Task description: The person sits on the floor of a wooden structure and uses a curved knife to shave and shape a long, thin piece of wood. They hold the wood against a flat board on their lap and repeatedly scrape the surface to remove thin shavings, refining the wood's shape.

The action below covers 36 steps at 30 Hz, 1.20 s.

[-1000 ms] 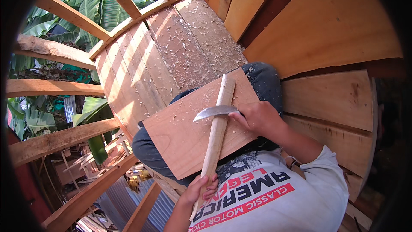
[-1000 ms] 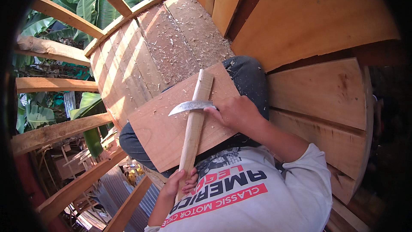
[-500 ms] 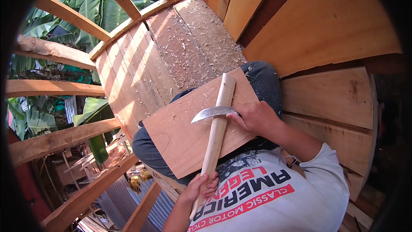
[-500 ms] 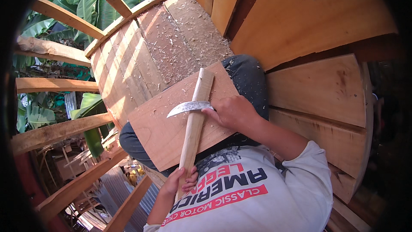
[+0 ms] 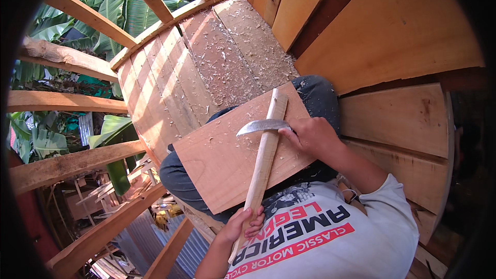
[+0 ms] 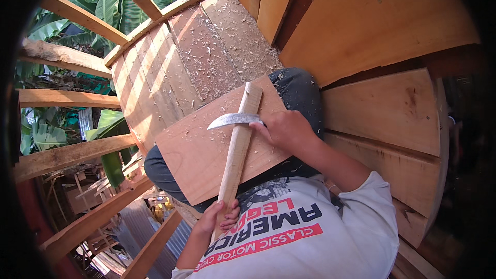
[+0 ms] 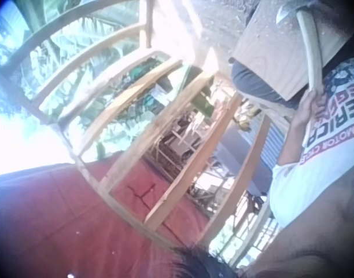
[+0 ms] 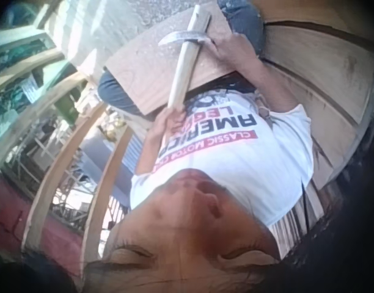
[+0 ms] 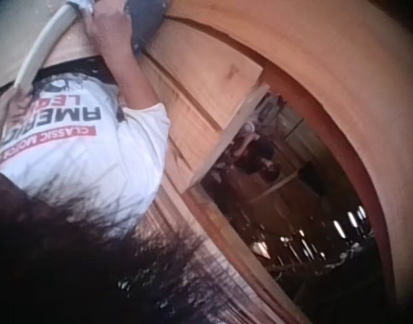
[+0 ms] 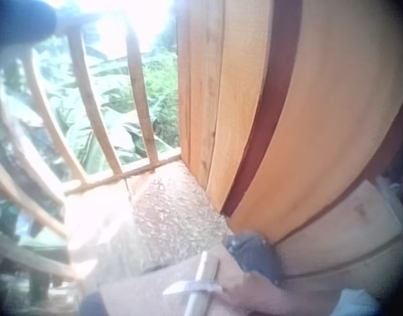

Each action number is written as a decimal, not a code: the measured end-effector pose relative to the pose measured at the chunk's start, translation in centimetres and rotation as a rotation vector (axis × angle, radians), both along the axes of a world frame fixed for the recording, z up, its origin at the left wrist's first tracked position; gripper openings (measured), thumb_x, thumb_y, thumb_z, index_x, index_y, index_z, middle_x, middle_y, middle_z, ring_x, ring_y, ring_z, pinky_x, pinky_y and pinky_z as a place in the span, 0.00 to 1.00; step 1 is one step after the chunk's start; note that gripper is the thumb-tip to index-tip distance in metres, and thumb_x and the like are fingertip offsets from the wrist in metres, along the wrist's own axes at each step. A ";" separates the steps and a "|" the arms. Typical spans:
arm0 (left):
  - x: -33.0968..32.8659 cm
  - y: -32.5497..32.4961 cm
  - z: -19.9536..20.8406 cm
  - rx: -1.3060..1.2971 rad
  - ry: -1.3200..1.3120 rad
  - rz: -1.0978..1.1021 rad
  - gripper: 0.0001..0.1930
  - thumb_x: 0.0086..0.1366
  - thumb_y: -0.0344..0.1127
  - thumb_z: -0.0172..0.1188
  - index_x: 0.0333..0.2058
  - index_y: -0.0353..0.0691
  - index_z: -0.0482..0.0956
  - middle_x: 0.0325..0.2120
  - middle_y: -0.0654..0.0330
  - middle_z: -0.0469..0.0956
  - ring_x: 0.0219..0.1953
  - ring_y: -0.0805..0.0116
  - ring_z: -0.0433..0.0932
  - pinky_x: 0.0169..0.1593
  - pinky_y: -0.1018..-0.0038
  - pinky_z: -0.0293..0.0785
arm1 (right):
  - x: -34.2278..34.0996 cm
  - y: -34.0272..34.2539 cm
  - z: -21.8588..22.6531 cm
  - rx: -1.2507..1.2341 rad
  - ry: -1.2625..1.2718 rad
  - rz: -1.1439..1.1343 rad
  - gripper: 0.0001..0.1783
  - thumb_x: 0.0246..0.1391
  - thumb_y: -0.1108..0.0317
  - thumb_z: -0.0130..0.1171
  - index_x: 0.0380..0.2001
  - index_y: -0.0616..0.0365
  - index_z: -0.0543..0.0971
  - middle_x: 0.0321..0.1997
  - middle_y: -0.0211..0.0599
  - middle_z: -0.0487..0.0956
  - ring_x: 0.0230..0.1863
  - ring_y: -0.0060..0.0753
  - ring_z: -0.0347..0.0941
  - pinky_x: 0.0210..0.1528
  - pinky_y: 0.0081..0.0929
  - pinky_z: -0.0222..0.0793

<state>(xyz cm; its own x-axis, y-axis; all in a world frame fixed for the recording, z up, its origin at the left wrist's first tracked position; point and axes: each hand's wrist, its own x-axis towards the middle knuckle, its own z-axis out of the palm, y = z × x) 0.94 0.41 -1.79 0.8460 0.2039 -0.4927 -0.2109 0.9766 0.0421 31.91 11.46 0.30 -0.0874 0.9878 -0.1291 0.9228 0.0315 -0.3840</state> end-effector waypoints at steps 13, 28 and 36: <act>-0.2 -0.1 0.5 0.043 0.037 0.005 0.20 0.70 0.52 0.48 0.41 0.39 0.63 0.22 0.67 0.58 0.15 0.82 0.55 0.17 0.84 0.55 | 3.9 1.9 -1.2 0.030 -0.080 -0.216 0.27 0.61 0.48 0.50 0.21 0.61 0.79 0.18 0.52 0.77 0.24 0.56 0.77 0.28 0.45 0.74; 0.0 0.5 1.1 0.131 0.080 -0.064 0.19 0.71 0.52 0.46 0.40 0.39 0.63 0.22 0.67 0.59 0.16 0.82 0.56 0.17 0.83 0.56 | 4.1 1.1 0.1 -0.014 0.028 -0.183 0.25 0.61 0.49 0.51 0.24 0.62 0.78 0.21 0.57 0.76 0.26 0.61 0.76 0.30 0.50 0.73; 0.5 0.4 1.2 0.101 0.112 -0.072 0.23 0.67 0.57 0.49 0.39 0.39 0.62 0.21 0.68 0.56 0.14 0.81 0.55 0.17 0.83 0.54 | 1.6 0.5 0.4 -0.019 0.009 -0.119 0.27 0.61 0.45 0.49 0.26 0.60 0.81 0.19 0.54 0.77 0.23 0.57 0.77 0.26 0.46 0.74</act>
<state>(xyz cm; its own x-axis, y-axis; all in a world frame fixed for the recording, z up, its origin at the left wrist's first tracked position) 1.41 0.85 -0.63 0.8012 0.1980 -0.5647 -0.1287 0.9786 0.1605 33.53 11.98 0.75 0.0291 0.9886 -0.1475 0.9159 -0.0854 -0.3921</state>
